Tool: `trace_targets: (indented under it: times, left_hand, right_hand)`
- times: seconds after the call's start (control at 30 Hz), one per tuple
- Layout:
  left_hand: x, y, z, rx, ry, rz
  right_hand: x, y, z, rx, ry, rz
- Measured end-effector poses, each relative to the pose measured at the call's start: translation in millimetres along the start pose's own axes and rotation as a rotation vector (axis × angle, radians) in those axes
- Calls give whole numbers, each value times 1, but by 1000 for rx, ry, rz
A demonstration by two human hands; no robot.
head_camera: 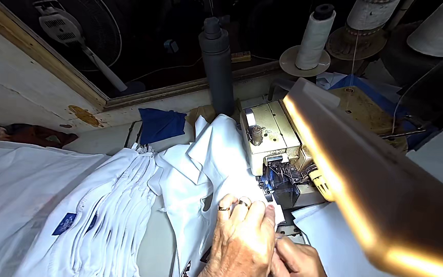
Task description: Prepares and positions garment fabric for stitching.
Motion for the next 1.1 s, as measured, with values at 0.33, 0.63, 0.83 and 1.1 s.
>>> trace_targets:
  times: [0.33,0.63,0.83,1.1]
  left_hand:
    - [65,14,9,-64,-208,-426]
    - [23,-63,-24,298,-658,-548]
    - [64,-18,-64,35,-421,-449]
    - [98,30,8,325,-378,-453]
  right_hand:
    - [16,26,15,173,58,-125]
    - [3,15,4,231,241,-99]
    - [-27,1,-55,-44,-15,5]
    - [-14,-18,-53,40,99,-32]
Point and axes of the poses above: each hand's wrist, its own y-axis towards the middle knuckle, its own z-axis out of the palm, x = y × z, the point moved 7 cm from there along y, towards the middle knuckle, and after that the axes turned 10 degrees about -z, right-handed, at the moved point
